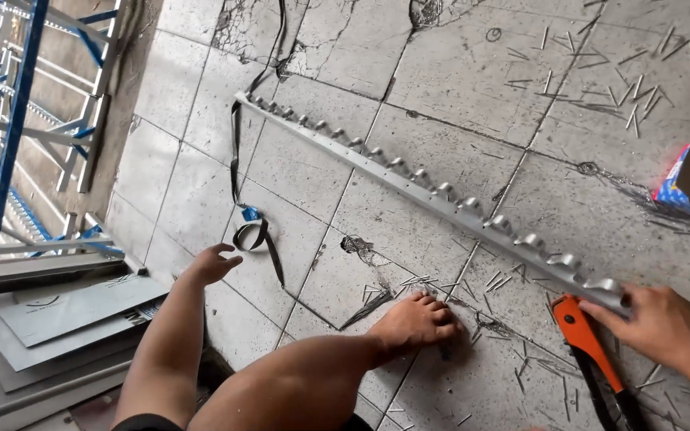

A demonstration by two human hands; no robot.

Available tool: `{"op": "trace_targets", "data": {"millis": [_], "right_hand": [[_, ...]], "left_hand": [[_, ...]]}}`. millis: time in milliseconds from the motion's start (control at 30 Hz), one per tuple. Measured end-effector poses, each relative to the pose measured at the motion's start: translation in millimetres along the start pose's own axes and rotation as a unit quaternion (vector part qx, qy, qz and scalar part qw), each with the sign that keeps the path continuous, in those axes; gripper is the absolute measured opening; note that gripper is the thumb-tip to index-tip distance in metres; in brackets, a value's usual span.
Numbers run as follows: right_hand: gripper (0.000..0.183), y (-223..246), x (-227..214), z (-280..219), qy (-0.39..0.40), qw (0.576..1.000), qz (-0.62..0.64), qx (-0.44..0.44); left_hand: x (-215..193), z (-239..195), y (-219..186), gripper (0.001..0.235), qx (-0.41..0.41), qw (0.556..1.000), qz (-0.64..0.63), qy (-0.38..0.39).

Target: Using a manual hand riveter to attach rivets to a long aluminum strip on the floor.

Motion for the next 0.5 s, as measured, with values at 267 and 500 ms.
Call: {"op": "trace_targets", "data": {"millis": [267,500], "right_hand": [[0.027,-15.5,23.3,-27.9,-0.093,0.993,-0.073,-0.022],[0.035,-15.9,0.4,-53.0,-0.196,0.979,-0.043,-0.031]], "left_hand": [[-8.5,18.0,-14.0,0.055,0.025,0.999,0.029,-0.017],[8.3,45.6,-35.9,0.063,0.088,0.995,0.018,-0.034]]}}
Point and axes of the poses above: each hand's wrist, its own z-axis towards the middle knuckle, its own x-axis out of the palm, y = z × x, the point moved 8 cm from there along z, towards the middle knuckle, and after that the axes turned 7 degrees about x, right-handed, at the moved point
